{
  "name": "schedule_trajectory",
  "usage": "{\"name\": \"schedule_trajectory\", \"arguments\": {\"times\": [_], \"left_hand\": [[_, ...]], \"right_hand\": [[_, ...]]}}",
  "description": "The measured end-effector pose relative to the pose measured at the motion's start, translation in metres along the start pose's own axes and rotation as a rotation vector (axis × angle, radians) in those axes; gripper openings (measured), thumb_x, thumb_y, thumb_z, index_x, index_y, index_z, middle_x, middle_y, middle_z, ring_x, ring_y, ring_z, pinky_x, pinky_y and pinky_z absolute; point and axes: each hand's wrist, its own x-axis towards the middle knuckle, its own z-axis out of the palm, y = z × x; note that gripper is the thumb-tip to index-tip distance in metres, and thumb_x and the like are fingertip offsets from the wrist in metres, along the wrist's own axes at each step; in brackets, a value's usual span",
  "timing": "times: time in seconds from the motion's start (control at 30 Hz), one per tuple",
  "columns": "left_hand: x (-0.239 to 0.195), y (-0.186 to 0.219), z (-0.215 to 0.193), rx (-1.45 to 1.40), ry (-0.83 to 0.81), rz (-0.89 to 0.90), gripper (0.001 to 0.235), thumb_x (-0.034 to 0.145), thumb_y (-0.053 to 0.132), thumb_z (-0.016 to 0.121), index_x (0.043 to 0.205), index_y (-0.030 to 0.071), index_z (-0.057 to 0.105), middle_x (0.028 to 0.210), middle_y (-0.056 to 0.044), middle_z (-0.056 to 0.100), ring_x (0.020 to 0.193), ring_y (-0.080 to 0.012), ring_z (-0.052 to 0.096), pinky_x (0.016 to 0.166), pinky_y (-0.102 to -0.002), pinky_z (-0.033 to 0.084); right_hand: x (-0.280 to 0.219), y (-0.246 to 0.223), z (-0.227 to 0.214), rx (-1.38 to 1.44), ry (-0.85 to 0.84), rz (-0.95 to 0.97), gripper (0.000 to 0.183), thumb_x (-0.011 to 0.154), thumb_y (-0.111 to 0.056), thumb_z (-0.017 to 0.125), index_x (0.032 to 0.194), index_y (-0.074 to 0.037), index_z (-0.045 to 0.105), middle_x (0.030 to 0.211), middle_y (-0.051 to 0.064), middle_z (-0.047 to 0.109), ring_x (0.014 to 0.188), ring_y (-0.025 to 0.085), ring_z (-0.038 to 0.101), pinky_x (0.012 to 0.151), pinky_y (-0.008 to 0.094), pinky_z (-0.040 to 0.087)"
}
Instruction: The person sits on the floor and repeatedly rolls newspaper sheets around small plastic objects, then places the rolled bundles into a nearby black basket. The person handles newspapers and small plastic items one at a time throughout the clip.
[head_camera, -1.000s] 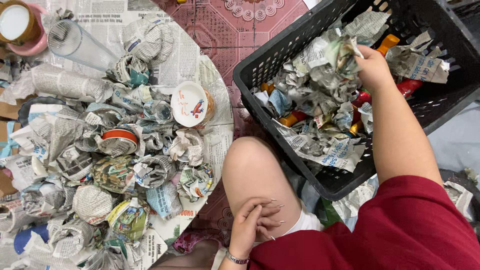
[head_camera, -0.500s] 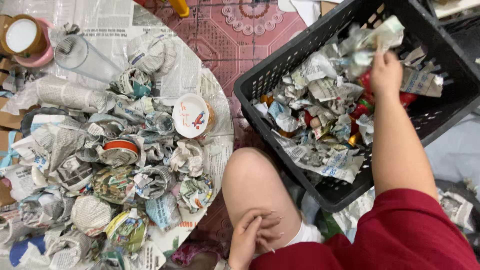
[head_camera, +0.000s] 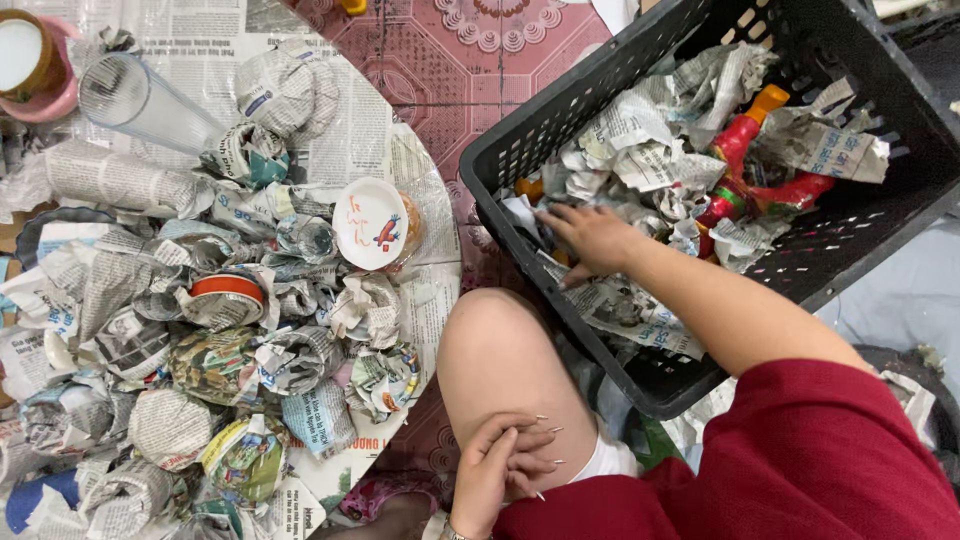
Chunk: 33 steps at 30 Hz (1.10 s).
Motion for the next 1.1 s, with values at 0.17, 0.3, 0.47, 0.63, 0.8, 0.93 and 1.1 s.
{"name": "schedule_trajectory", "arguments": {"times": [0.17, 0.3, 0.47, 0.63, 0.8, 0.93, 1.1], "left_hand": [[-0.001, 0.001, -0.004, -0.003, -0.006, -0.015, 0.034, 0.105, 0.019, 0.043, 0.125, -0.002, 0.061, 0.116, -0.028, 0.076, 0.083, -0.0297, 0.08, 0.052, -0.03, 0.061], [0.0, -0.002, -0.004, -0.004, -0.017, -0.011, 0.035, 0.104, 0.02, 0.044, 0.126, -0.002, 0.06, 0.116, -0.028, 0.075, 0.084, -0.0306, 0.08, 0.052, -0.031, 0.061], [-0.001, -0.002, -0.005, -0.011, -0.023, 0.006, 0.036, 0.105, 0.021, 0.044, 0.127, -0.003, 0.059, 0.115, -0.029, 0.075, 0.084, -0.0313, 0.08, 0.052, -0.03, 0.06], [-0.002, -0.002, -0.005, -0.006, -0.035, 0.017, 0.036, 0.105, 0.021, 0.044, 0.127, -0.003, 0.059, 0.114, -0.029, 0.074, 0.083, -0.0307, 0.079, 0.052, -0.031, 0.061], [-0.002, -0.004, -0.004, -0.014, -0.016, 0.024, 0.035, 0.104, 0.02, 0.045, 0.128, -0.002, 0.059, 0.114, -0.029, 0.074, 0.083, -0.0307, 0.079, 0.052, -0.031, 0.061], [-0.002, -0.004, -0.005, 0.005, -0.011, 0.029, 0.035, 0.105, 0.02, 0.044, 0.127, -0.003, 0.06, 0.115, -0.028, 0.075, 0.084, -0.0302, 0.08, 0.052, -0.031, 0.061], [-0.002, -0.001, -0.003, -0.026, -0.047, 0.011, 0.035, 0.106, 0.02, 0.044, 0.127, -0.002, 0.06, 0.118, -0.028, 0.074, 0.084, -0.0294, 0.079, 0.053, -0.03, 0.061]], "right_hand": [[0.009, 0.031, 0.034, -0.045, 0.199, -0.042, 0.081, 0.074, -0.039, 0.086, 0.142, -0.019, 0.047, 0.143, 0.013, 0.05, 0.133, 0.037, 0.05, 0.108, 0.05, 0.044], [0.029, 0.046, 0.057, -0.09, 0.199, -0.095, 0.048, 0.078, -0.022, 0.081, 0.123, -0.016, 0.064, 0.124, 0.009, 0.062, 0.119, 0.034, 0.059, 0.099, 0.049, 0.049], [0.031, 0.072, 0.045, 0.183, 0.288, -0.098, 0.04, 0.077, -0.01, 0.075, 0.116, -0.013, 0.069, 0.115, 0.012, 0.07, 0.114, 0.035, 0.065, 0.097, 0.045, 0.052], [0.014, 0.09, 0.02, 0.672, 0.391, 0.134, 0.046, 0.085, -0.019, 0.076, 0.127, -0.01, 0.06, 0.122, 0.014, 0.07, 0.111, 0.032, 0.068, 0.096, 0.043, 0.053], [-0.013, 0.123, -0.002, 0.573, 0.572, 0.301, 0.042, 0.097, -0.017, 0.067, 0.14, -0.015, 0.064, 0.129, 0.014, 0.069, 0.119, 0.035, 0.066, 0.104, 0.05, 0.049], [-0.059, 0.148, -0.009, 0.07, 0.749, 0.678, 0.04, 0.094, -0.002, 0.064, 0.131, -0.016, 0.071, 0.14, 0.025, 0.053, 0.146, 0.046, 0.038, 0.119, 0.061, 0.026], [-0.05, 0.107, -0.021, -0.233, 1.007, 0.443, 0.055, 0.084, 0.002, 0.057, 0.139, -0.007, 0.059, 0.136, 0.026, 0.057, 0.133, 0.043, 0.045, 0.117, 0.064, 0.014]]}}
